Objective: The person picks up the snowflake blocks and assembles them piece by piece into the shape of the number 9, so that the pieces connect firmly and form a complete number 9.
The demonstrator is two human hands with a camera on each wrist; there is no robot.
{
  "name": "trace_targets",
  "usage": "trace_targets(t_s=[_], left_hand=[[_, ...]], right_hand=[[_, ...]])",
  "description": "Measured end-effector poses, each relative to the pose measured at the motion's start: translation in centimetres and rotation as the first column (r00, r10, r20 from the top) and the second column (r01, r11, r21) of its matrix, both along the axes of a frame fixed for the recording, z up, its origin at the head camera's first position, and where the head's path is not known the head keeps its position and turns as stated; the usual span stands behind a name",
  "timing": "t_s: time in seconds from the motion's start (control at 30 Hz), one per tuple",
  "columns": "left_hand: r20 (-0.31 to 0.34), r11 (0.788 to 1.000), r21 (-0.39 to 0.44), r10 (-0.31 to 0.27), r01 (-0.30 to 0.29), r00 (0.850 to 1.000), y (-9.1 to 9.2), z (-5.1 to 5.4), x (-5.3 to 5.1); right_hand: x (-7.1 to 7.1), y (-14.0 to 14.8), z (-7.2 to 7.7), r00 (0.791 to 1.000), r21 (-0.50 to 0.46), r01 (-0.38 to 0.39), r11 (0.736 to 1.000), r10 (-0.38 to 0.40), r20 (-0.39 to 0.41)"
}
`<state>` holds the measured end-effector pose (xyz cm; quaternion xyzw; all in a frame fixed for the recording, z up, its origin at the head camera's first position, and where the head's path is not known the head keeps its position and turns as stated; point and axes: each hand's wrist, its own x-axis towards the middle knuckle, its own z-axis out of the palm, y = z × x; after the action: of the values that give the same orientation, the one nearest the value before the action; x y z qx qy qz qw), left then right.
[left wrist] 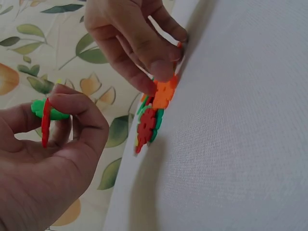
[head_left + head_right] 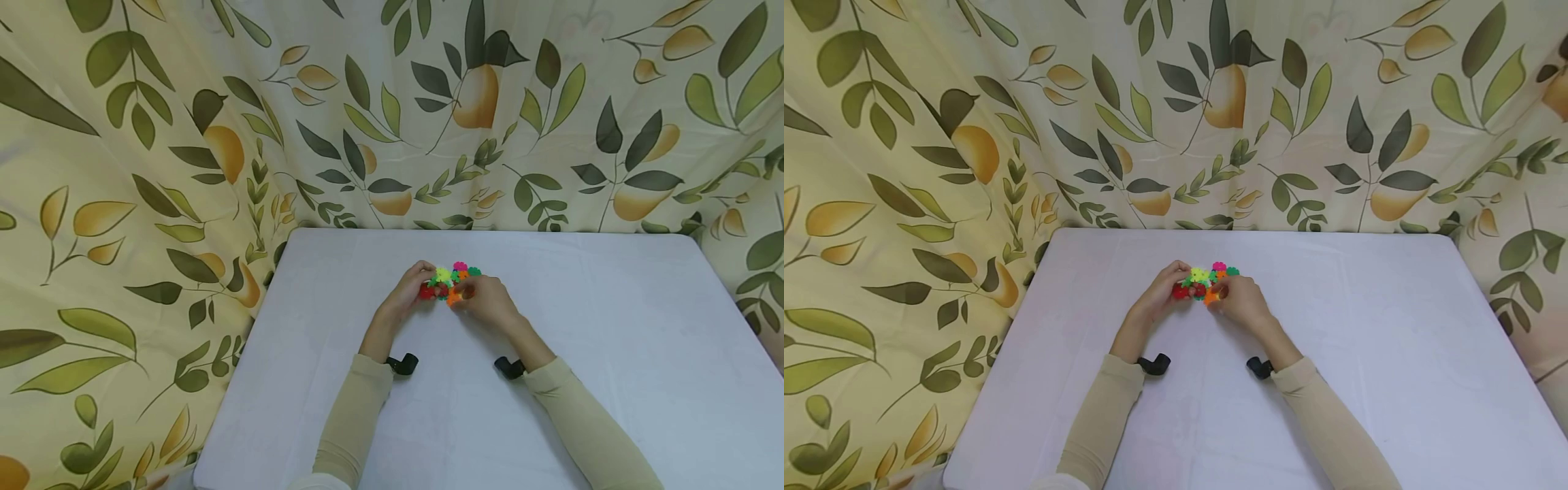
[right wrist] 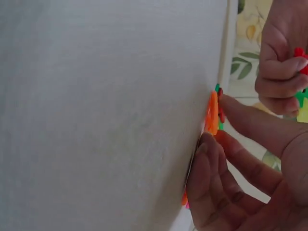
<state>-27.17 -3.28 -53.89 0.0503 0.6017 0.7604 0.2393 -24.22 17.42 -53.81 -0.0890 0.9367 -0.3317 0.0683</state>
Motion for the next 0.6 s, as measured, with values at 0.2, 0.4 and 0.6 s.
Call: trace_targets(t_s=[0.2,0.4,0.6], left_hand=[[0.014,1.0,0.028,0.005,-0.005,1.0,-0.01,0.15,0.0],[0.013,1.0,0.024,-0.007,0.007,1.0,0.06,0.11,0.04],[0.007,1.0,0.025,-0.012,0.012,1.0,0.07,0.12,0.09]], right_hand=[[-0.15,-0.06,0.0,0.999,0.039,-0.005,0.999,0.007,-0.048],[-0.17,0.15,0.24,0.995,-0.057,0.005,0.998,-0.011,-0.1],[-0.21,0.34,0.85,0.98,-0.225,0.019,0.974,-0.063,-0.19]])
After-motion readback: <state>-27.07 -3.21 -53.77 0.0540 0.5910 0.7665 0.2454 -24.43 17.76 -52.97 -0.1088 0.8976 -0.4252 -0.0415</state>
